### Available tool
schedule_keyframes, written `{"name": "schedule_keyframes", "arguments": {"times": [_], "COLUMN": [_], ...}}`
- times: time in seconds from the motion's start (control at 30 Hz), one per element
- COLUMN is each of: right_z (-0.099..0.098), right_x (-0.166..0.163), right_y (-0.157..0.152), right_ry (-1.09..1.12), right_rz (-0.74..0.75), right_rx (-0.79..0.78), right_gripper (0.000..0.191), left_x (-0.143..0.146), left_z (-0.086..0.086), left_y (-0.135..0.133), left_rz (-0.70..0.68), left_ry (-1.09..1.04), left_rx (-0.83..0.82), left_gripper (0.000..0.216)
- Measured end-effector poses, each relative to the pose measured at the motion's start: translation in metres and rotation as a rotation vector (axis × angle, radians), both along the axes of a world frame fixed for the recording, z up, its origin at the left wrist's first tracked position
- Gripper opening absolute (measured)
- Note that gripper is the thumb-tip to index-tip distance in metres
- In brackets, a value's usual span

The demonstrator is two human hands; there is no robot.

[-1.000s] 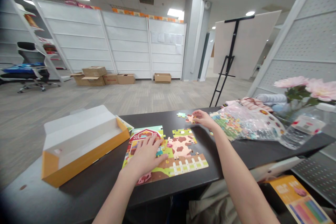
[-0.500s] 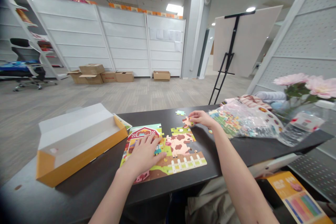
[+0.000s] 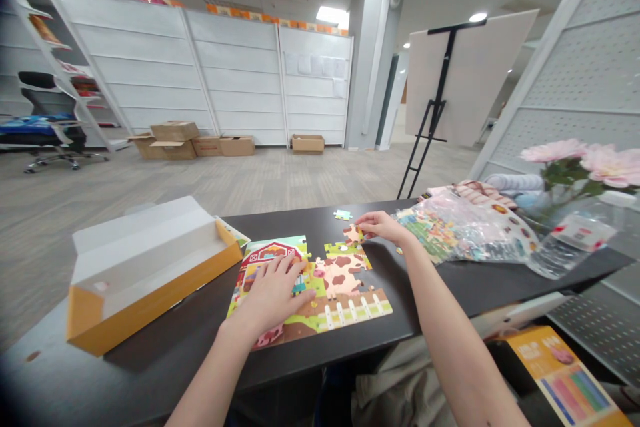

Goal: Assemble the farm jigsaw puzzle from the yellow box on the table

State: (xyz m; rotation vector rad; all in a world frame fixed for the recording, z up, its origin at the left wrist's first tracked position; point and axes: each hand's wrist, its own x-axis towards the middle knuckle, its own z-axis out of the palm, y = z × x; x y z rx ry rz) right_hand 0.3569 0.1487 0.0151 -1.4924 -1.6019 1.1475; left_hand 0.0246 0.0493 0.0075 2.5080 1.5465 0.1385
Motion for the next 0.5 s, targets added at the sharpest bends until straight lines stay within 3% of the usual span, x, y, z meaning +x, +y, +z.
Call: {"name": "schedule_keyframes", "arguments": {"times": [0.3, 0.5], "right_z": [0.008, 0.021], "right_x": [0.0, -0.004], "right_y": [-0.008, -0.024], "right_ry": [-0.004, -0.187], "right_rz": [0.096, 0.427], "right_rx": [-0.013, -0.283], "right_gripper": [0.055, 0.044], "left_x": [0.001, 0.0], "left_z": [0.006, 0.003], "left_y": [-0.002, -0.001], "left_rz": [-0.002, -0.002], "left_ry": [-0.008, -0.012], "left_rx": [-0.008, 0.021], "left_gripper": [0.065, 0.065]}}
